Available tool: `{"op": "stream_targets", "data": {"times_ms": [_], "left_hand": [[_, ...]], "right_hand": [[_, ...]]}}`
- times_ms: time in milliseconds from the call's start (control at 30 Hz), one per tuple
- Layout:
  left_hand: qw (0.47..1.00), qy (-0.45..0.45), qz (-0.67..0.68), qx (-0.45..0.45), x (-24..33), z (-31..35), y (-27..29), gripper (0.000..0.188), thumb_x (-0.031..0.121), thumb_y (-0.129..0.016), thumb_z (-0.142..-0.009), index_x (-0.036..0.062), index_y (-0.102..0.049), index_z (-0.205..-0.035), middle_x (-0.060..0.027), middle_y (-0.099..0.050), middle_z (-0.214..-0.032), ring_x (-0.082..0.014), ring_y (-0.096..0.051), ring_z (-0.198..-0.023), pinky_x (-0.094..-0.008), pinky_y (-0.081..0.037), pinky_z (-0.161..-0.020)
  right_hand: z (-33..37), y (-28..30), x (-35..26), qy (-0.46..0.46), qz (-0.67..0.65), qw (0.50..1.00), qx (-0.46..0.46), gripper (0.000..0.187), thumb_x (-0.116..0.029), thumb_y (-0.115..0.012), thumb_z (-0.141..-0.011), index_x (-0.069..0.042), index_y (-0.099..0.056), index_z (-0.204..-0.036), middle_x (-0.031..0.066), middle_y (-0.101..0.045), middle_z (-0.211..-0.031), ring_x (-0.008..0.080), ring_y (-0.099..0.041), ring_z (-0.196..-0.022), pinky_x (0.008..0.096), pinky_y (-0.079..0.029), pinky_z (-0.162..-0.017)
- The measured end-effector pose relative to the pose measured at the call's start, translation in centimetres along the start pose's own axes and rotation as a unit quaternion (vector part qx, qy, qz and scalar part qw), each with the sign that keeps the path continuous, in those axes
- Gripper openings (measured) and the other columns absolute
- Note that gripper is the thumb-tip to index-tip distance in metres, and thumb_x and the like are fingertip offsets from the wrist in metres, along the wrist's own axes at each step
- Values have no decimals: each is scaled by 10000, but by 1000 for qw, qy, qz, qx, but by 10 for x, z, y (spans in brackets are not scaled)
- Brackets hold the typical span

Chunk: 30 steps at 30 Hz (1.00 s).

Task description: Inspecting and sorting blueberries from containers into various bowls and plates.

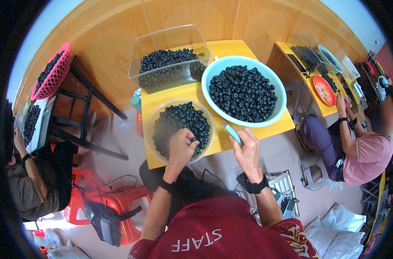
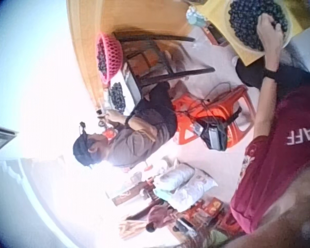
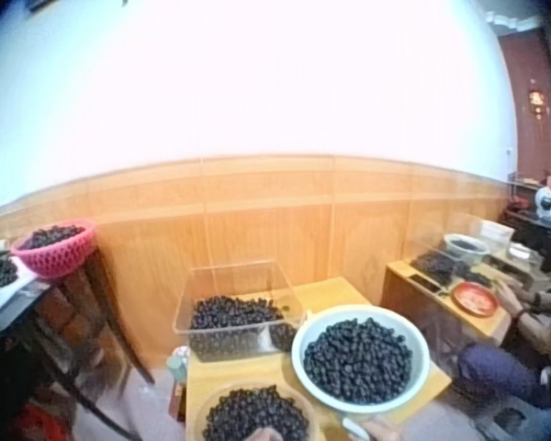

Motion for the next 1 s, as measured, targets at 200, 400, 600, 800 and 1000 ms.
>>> {"op": "stream_targets", "data": {"times_ms": [200, 400, 600, 800, 1000], "left_hand": [[963, 104, 248, 17, -27, 14, 10, 171, -9, -706, -679, 0, -546, -738, -102, -614, -736, -147, -619, -615, -245, -495, -575], [829, 184, 526, -40, -21, 28, 7, 155, 5, -608, -798, 7, -560, -945, -93, -619, -862, -193, -647, -760, -293, -550, -678], [733, 187, 653, -30, -24, 39, 21, 225, 42, -571, -825, 21, -559, -1049, -97, -610, -897, -228, -636, -828, -296, -537, -740], [694, 184, 696, -30, -23, 41, 25, 263, -23, -571, -810, 8, -567, -1071, -77, -592, -949, -154, -590, -815, -236, -501, -720], [685, 132, 714, -54, -7, 42, 27, 167, -23, -582, -804, 23, -585, -964, -69, -604, -938, -116, -576, -789, -223, -476, -708]], "right_hand": [[5, -23, -19, 29, -35, 998, -39, 136, -10, -620, -736, 13, -630, -870, 132, -527, -685, 271, -525, -600, 340, -403, -546], [16, -27, -16, 18, -61, 997, -51, 123, -13, -626, -735, 10, -635, -856, 121, -525, -663, 249, -513, -577, 332, -396, -529], [15, -44, -49, 12, -99, 989, -108, 157, -41, -654, -726, 1, -639, -876, 109, -548, -684, 221, -541, -599, 306, -415, -543], [17, -52, -77, 67, -144, 972, -173, 218, -111, -638, -776, -5, -629, -966, 107, -571, -715, 214, -550, -603, 299, -418, -546], [21, -61, -94, 107, -110, 965, -211, 171, -137, -618, -797, -28, -634, -928, 123, -570, -686, 272, -560, -599, 331, -432, -539]]}}
Point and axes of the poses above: each hand's wrist, its own z-axis away from the middle knuckle, its own y-axis out of the back of the hand, x = y × z, the point moved 10 cm from there along -z, towards the middle knuckle
